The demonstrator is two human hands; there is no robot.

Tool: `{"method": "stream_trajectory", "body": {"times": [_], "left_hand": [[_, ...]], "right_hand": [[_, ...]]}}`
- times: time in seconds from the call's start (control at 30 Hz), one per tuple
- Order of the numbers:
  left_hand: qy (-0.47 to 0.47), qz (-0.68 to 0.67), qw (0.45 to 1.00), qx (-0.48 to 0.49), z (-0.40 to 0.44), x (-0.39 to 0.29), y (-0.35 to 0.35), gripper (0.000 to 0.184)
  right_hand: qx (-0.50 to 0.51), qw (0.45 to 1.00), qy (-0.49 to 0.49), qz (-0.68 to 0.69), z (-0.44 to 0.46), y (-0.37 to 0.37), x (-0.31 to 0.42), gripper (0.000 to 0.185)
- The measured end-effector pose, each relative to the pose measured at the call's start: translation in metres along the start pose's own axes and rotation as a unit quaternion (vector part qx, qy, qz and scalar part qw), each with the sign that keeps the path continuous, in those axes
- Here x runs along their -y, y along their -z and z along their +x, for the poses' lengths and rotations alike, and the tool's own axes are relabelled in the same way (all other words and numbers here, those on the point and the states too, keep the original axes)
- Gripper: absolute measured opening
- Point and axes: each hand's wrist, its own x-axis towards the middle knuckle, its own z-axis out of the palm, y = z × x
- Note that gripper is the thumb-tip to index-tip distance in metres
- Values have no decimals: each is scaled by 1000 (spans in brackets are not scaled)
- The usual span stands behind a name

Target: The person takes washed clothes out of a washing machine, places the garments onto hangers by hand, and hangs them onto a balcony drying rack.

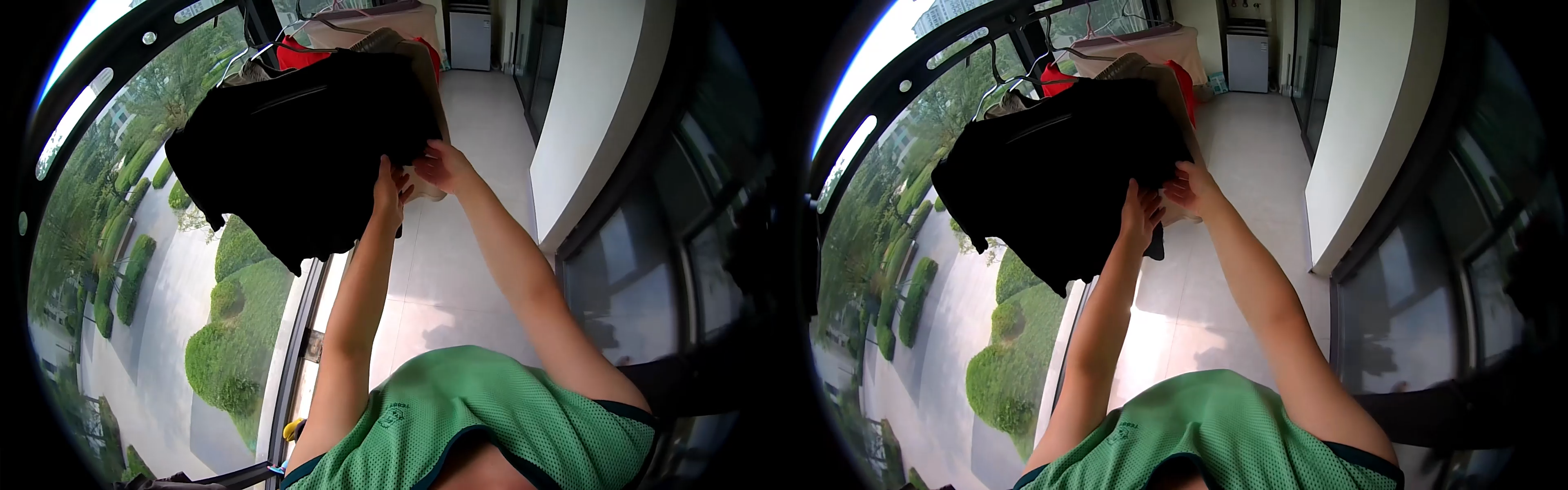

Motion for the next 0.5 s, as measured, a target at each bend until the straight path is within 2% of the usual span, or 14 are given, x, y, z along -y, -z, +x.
{"method": "stream_trajectory", "body": {"times": [0.07, 0.13, 0.2, 0.3, 0.37, 0.47, 0.5], "left_hand": [[32, -39, 998, 31, 12, 3, -11, 57], [18, 36, 995, 96, 16, 10, -22, 48], [-1, 50, 992, 118, 11, 18, -35, 43], [-22, 56, 988, 139, 3, 21, -49, 37], [-26, 47, 988, 141, 4, 19, -56, 36], [-12, 21, 981, 195, 10, 12, -62, 41], [37, -104, 967, 228, 13, 11, -63, 45]], "right_hand": [[-5, 999, 36, 40, 0, 3, -1, 27], [-15, 998, 30, 49, -1, 7, 5, 26], [-23, 998, 24, 60, -2, 14, 16, 25], [28, 998, 21, 56, -8, 19, 33, 22], [48, 996, 53, -46, -13, 21, 44, 20], [41, 994, 84, -64, -28, 10, 54, 17], [41, 993, 85, -64, -36, 5, 58, 17]]}}
